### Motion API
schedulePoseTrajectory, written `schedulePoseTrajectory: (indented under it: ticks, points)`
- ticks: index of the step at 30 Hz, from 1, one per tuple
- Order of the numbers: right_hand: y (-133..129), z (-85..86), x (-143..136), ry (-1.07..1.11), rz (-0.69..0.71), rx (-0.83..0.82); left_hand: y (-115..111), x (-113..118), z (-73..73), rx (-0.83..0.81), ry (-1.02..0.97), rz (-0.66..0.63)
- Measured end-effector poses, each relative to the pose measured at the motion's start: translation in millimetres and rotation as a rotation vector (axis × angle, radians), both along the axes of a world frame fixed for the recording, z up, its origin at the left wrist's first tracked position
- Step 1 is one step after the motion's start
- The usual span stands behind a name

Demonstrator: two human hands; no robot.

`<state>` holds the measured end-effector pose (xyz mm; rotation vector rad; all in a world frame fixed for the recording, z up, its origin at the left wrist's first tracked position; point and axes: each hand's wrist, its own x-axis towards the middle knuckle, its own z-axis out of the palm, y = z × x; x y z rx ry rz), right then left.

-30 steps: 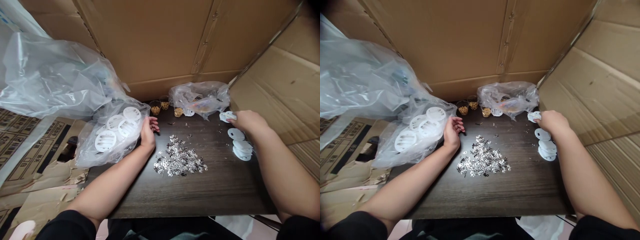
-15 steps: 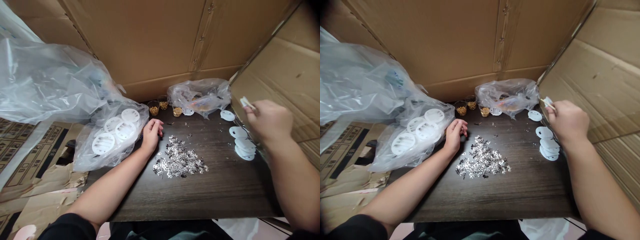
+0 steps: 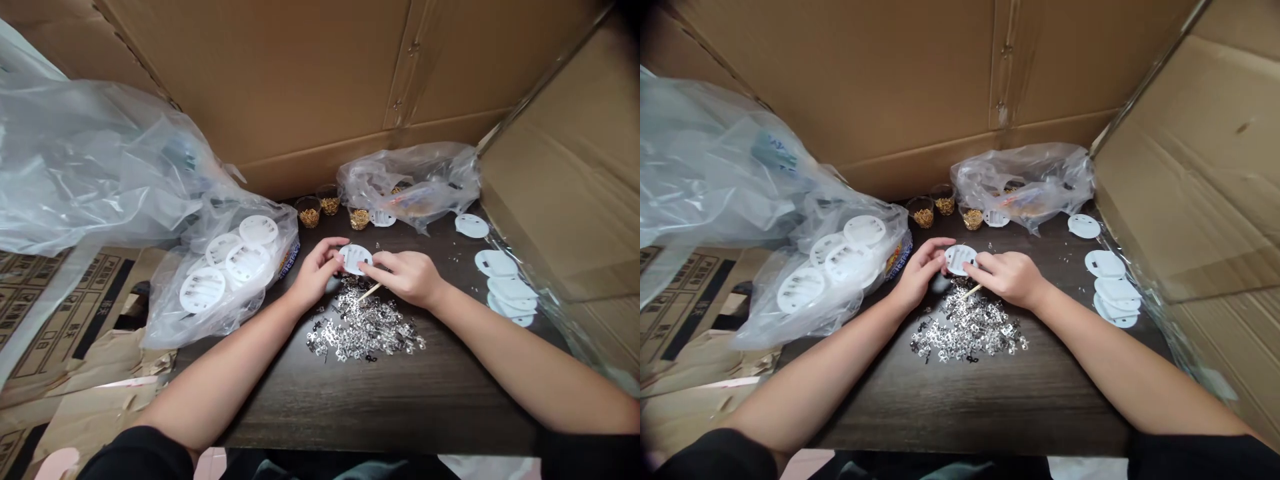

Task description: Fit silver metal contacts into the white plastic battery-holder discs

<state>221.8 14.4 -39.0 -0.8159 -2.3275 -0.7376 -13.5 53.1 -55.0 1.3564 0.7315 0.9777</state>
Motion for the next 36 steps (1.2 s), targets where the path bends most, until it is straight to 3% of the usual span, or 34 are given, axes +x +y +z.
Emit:
schedulePoseTrajectory:
  ticks: [5,15,22,28,36]
  points:
    - [0.4,-10.7,7.9,0.1,0.006,-0.06,-2.2,2.0,3.2,0.034,0.091,-0.026]
    - [0.4,-15.1,6.7,0.224,0.001,-0.289,-2.7,3.6,1.2,0.072,0.085,0.081]
    - [-1.7,-16.3,6.0,0.207,0.124,-0.318,-0.5,6.4,2.5,0.058,0.074,0.191]
    - [-0.5,-22.0,8.4,0.3,0.001,-0.348,-1.0,6.5,3.1,0.04,0.105,0.207]
    - [-2.1,-18.8,8.5,0.309,0.059,-0.311,-1.8,3.2,5.6,0.057,0.139,0.188]
